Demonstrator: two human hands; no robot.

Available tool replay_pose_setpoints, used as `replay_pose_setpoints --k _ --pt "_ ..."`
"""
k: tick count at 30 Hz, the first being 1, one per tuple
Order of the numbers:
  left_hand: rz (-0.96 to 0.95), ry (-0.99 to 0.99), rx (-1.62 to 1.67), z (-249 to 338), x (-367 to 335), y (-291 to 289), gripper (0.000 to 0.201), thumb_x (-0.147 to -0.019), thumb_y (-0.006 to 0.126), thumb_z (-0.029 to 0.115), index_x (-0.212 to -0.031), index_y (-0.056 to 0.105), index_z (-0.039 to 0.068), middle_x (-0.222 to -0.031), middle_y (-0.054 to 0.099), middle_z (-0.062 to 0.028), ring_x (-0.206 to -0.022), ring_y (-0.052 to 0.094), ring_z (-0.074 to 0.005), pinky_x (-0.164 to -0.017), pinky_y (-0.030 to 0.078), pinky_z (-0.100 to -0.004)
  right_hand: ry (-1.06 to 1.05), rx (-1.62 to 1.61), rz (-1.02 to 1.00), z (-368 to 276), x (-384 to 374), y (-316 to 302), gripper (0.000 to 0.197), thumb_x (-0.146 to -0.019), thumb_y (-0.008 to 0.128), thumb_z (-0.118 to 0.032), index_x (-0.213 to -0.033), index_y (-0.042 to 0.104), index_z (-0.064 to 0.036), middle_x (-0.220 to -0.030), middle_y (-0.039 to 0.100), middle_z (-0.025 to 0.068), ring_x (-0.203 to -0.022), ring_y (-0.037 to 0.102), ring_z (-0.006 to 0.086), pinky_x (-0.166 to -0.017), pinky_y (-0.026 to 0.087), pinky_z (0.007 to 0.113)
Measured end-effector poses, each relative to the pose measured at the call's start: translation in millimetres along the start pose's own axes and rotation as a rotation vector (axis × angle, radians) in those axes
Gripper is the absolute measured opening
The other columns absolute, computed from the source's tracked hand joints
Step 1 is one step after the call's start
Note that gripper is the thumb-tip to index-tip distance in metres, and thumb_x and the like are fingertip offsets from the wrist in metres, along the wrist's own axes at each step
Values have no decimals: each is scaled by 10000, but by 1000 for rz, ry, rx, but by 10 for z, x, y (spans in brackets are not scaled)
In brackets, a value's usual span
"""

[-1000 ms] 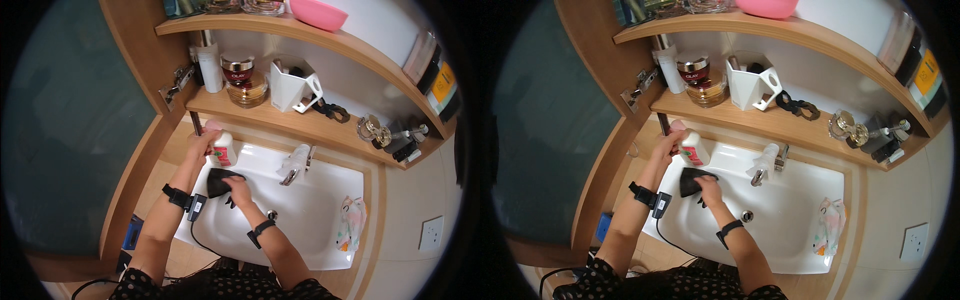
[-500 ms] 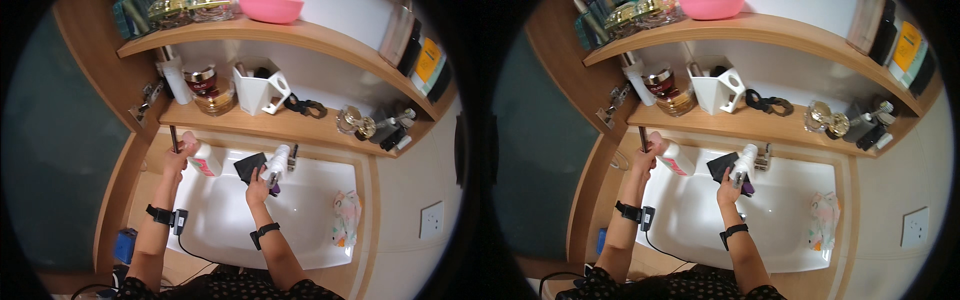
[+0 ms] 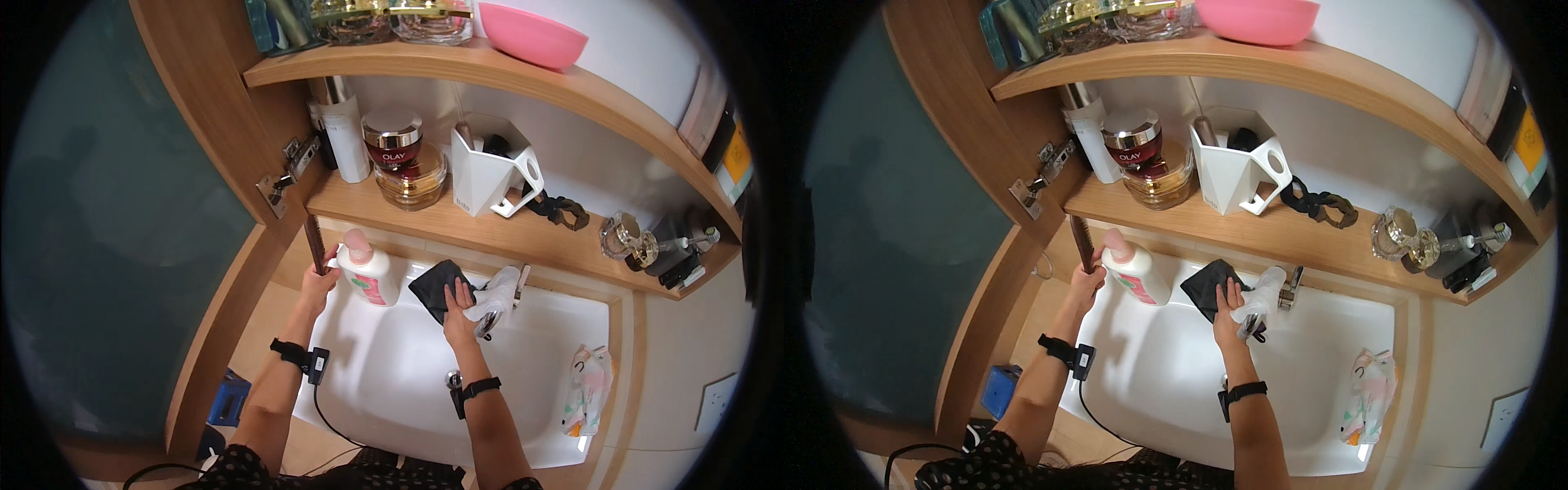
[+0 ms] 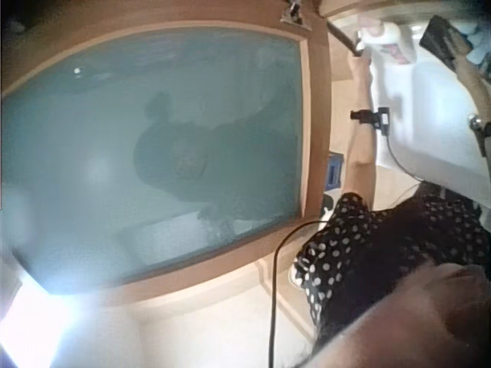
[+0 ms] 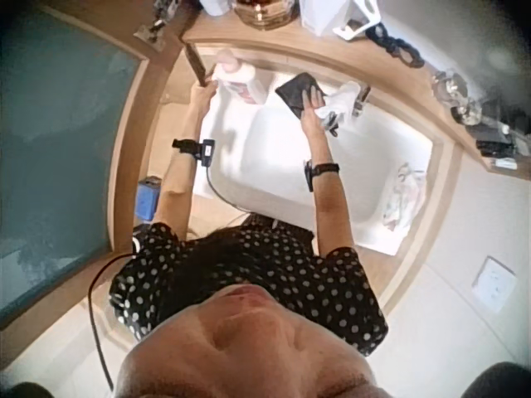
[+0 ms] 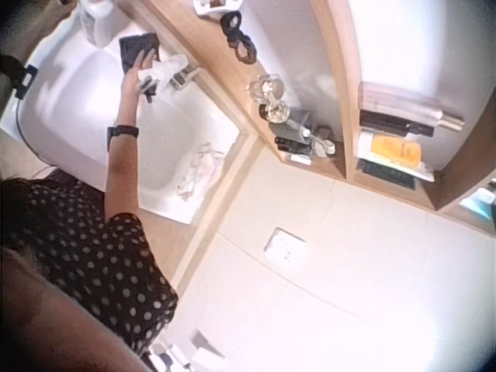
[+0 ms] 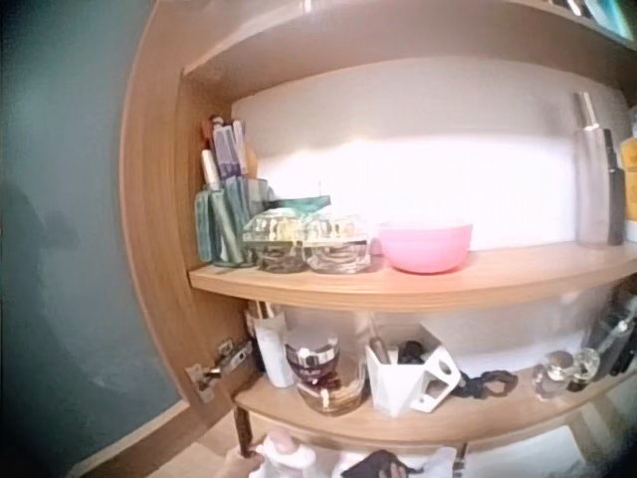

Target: Cleaning and organizing bathroom sink, cosmetic bottles, and cabinet shelves.

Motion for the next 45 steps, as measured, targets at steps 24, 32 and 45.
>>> replay_pose_setpoints --k 24,32,45 --pt "-33 62 -101 51 617 -195 702 -518 924 99 -1136 605 2 -1038 664 -56 -949 637 -179 -856 518 -331 40 125 -263 -502 -237 172 701 -853 610 -249 -1479 307 -154 -1587 102 120 -1461 103 293 -1086 265 535" --pt "65 91 -115 224 1226 -526 817 -452 969 207 -1145 584 10 -1056 659 -64 -973 635 -191 -870 510 -349 -179 54 -360 -1375 -803 800 616 -898 512 -210 -1479 310 -165 -1590 108 77 -1466 94 248 -1128 222 504" --pt "145 117 -12 407 1785 -732 945 -415 978 288 -1189 504 27 -1058 632 -75 -948 640 -206 -815 539 -353 -661 201 -522 -2190 -217 1150 624 -929 496 -347 -1496 253 -248 -1576 173 64 -1447 170 260 -1093 279 524"
Point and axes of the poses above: each hand's wrist, its own x-axis away from the middle knuckle, its own y-axis out of the palm, z = x × y, the point moved 6 cm from there along -x, towards the middle knuckle
